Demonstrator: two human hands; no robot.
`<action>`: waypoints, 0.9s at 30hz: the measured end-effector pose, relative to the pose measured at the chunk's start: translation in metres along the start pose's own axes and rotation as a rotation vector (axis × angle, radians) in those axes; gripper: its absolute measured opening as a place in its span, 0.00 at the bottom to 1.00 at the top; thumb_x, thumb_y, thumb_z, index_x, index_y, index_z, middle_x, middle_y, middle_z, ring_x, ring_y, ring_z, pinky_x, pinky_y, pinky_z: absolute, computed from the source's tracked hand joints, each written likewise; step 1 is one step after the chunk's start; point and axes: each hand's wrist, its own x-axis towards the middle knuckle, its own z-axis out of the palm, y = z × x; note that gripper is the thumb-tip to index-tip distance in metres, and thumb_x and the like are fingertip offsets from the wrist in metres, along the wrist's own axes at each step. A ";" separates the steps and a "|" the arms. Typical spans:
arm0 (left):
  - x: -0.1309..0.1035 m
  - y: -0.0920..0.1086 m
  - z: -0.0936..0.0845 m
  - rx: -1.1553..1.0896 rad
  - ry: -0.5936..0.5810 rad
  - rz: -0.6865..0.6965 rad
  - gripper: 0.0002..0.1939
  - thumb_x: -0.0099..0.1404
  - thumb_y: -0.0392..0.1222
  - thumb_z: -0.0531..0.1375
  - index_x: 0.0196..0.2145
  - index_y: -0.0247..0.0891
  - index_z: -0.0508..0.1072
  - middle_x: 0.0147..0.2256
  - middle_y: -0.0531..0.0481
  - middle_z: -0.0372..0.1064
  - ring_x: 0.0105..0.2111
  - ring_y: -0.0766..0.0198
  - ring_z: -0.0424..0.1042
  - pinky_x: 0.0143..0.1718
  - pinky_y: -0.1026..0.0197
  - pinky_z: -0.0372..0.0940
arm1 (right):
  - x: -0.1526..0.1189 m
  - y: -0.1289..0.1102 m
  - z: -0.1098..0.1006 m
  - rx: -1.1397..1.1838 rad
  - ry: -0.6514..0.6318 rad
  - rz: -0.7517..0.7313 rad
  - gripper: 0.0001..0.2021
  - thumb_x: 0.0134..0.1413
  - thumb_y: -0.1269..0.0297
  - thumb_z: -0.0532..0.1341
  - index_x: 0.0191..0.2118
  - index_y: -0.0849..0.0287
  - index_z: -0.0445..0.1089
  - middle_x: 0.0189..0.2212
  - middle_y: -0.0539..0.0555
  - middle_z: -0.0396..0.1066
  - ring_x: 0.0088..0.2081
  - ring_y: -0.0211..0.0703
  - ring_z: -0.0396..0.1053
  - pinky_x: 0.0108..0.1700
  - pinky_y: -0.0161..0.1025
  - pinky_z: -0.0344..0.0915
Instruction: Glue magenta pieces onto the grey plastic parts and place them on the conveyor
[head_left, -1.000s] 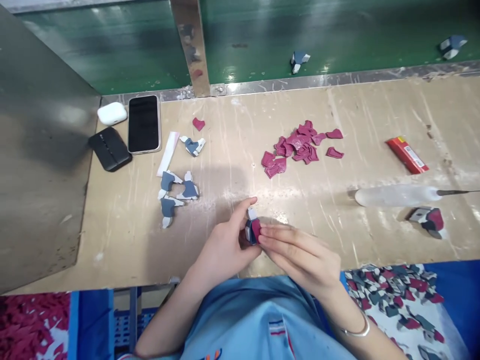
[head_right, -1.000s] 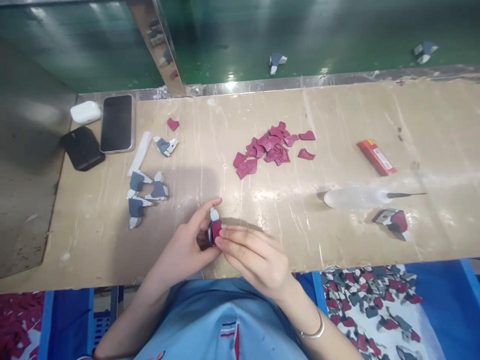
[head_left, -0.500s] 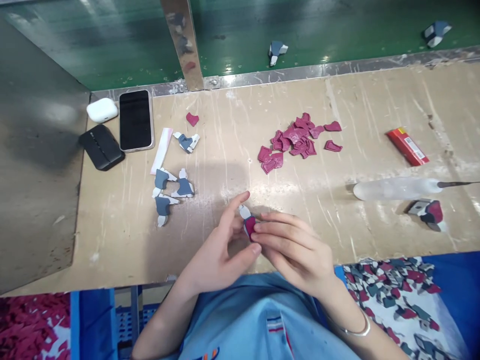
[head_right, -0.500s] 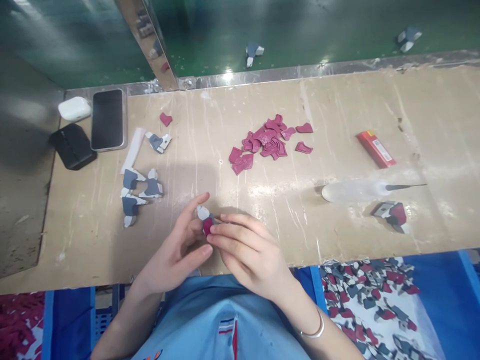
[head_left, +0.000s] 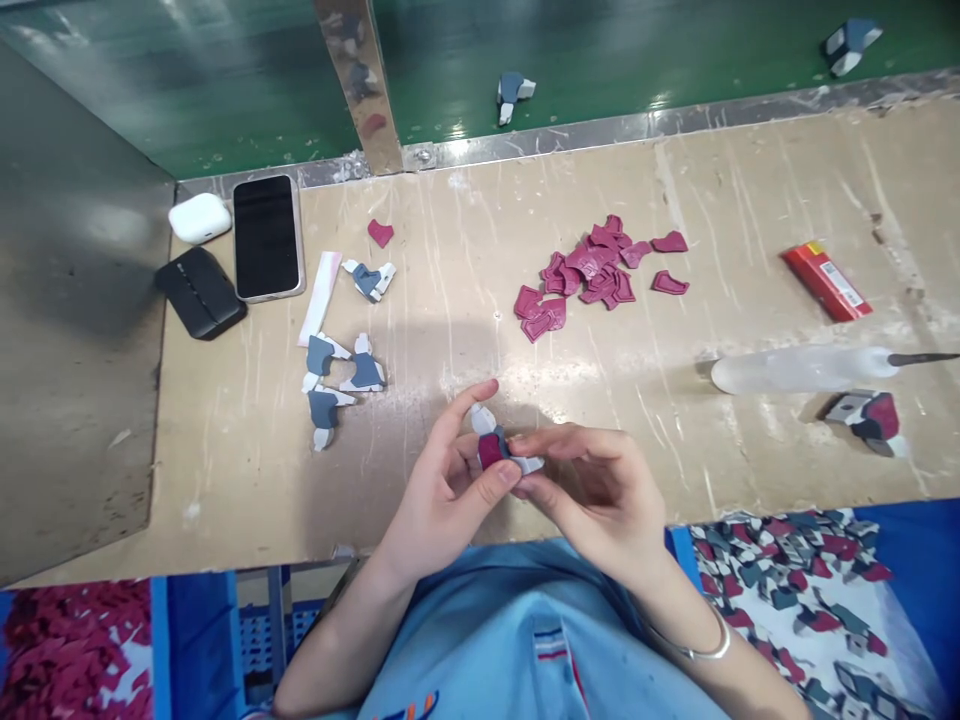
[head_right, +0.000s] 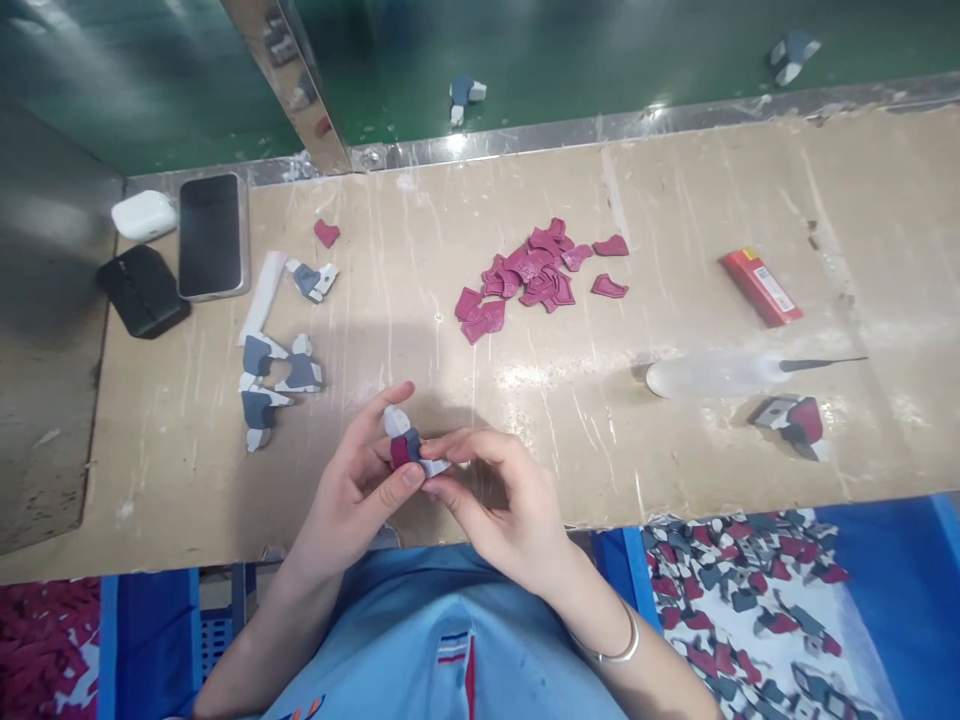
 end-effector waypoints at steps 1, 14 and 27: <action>0.000 0.000 0.001 0.000 0.003 0.006 0.38 0.69 0.54 0.70 0.70 0.42 0.65 0.34 0.52 0.78 0.35 0.61 0.80 0.42 0.60 0.76 | 0.000 0.000 0.000 0.010 0.003 0.003 0.16 0.63 0.75 0.70 0.50 0.48 0.69 0.42 0.51 0.84 0.45 0.47 0.85 0.46 0.45 0.85; 0.002 0.002 -0.001 -0.120 -0.054 -0.025 0.24 0.67 0.59 0.72 0.49 0.42 0.69 0.38 0.49 0.84 0.42 0.58 0.85 0.47 0.59 0.77 | 0.000 0.004 0.003 0.042 0.075 -0.030 0.13 0.64 0.69 0.70 0.48 0.49 0.69 0.37 0.51 0.81 0.43 0.48 0.83 0.46 0.48 0.84; 0.000 0.001 0.008 0.058 0.138 0.182 0.13 0.67 0.34 0.69 0.50 0.38 0.79 0.49 0.45 0.86 0.46 0.60 0.87 0.48 0.65 0.79 | -0.001 0.007 0.010 0.099 0.061 0.170 0.24 0.63 0.71 0.66 0.61 0.46 0.64 0.45 0.53 0.76 0.42 0.42 0.76 0.47 0.39 0.77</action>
